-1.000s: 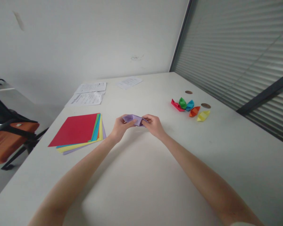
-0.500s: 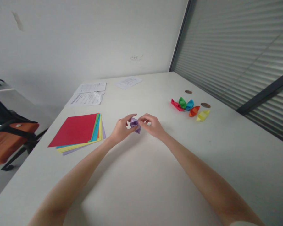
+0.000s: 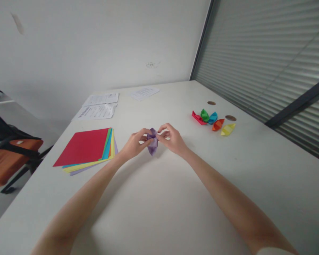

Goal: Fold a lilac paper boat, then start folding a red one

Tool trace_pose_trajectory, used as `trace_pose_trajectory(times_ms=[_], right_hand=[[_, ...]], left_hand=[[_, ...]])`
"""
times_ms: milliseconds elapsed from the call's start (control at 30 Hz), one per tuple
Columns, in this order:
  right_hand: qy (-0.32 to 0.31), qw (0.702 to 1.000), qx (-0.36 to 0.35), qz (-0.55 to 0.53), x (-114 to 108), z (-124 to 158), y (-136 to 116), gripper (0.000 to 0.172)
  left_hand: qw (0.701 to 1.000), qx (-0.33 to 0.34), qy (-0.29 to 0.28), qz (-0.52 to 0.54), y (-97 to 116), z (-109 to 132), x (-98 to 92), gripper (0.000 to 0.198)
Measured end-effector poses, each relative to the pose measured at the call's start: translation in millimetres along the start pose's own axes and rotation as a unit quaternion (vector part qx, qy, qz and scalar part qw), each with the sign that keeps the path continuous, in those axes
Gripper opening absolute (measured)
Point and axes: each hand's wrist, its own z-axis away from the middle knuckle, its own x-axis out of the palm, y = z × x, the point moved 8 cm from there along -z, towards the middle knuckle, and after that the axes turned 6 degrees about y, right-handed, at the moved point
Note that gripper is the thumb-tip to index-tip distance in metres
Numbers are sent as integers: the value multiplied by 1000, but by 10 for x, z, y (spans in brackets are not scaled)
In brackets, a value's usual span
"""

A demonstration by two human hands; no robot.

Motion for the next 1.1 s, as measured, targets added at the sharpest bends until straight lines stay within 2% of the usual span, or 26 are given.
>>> trace_pose_trajectory(times_ms=[67, 133, 233, 367, 567, 900, 1000, 1100], right_hand=[[-61, 992, -91, 64, 28, 21, -152, 14], [-120, 979, -124, 106, 51, 46, -220, 13], [-170, 973, -106, 117, 45, 51, -237, 12], [-201, 970, -79, 113, 42, 44, -225, 13], [-219, 966, -64, 120, 67, 47, -200, 26], [-216, 964, -71, 141, 104, 70, -148, 20], [-216, 964, -74, 134, 104, 66, -128, 20], [-178, 971, -86, 135, 71, 32, -122, 19]], left_hand=[[999, -33, -24, 6, -29, -7, 30, 24], [996, -73, -36, 38, -57, -7, 54, 27], [989, -109, -47, 89, -65, 0, 82, 29], [989, -97, -84, 79, -22, 11, 97, 28], [986, -89, -121, 68, -23, 27, 113, 26], [992, -42, -116, -7, 21, 20, 78, 21], [991, -54, -119, -7, -6, 23, 94, 21], [988, -103, -92, 64, -83, 20, 104, 27]])
